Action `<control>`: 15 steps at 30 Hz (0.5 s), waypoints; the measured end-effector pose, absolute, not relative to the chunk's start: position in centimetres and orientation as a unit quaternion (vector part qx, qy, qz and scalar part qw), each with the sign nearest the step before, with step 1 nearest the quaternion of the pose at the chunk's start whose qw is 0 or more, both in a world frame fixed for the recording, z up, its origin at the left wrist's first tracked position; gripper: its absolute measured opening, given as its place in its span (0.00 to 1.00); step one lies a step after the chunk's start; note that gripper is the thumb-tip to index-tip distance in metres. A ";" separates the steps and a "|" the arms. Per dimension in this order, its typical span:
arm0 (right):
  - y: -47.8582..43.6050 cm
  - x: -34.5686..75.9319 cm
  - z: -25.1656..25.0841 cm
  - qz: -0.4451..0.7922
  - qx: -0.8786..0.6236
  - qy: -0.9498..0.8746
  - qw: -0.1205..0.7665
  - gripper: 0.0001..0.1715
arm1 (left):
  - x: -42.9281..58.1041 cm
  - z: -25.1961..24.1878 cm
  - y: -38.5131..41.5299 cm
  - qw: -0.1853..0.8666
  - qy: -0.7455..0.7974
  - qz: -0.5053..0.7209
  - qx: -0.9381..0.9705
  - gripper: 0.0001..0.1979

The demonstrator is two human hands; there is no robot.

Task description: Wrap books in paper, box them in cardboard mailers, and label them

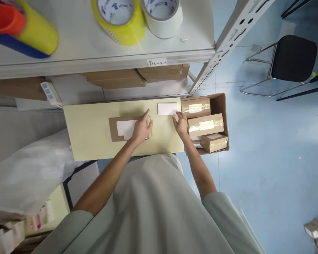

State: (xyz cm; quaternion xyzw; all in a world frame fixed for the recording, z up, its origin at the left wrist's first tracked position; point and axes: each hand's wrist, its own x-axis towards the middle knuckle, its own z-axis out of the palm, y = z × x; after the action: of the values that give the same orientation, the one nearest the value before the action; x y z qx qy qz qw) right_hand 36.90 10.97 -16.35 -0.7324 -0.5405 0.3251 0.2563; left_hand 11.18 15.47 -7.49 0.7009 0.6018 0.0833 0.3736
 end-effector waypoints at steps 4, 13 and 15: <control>12.1 37.7 -17.9 0.334 -0.757 -0.500 0.257 0.36 | 16.3 -11.5 18.0 0.419 0.644 0.033 0.639 0.39; 12.5 36.8 -18.7 0.357 -0.774 -0.452 0.264 0.30 | 16.9 -16.3 18.3 0.442 0.655 0.120 0.601 0.47; 12.5 36.5 -18.4 0.358 -0.772 -0.453 0.266 0.27 | 16.7 -16.5 17.9 0.440 0.646 0.119 0.612 0.48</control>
State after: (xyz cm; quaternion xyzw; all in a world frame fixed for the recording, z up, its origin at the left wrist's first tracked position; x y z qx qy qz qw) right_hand 36.52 12.54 -18.35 -0.7722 -0.4527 0.3577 0.2664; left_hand 16.75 17.91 -16.47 0.6125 0.6461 0.1189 0.4396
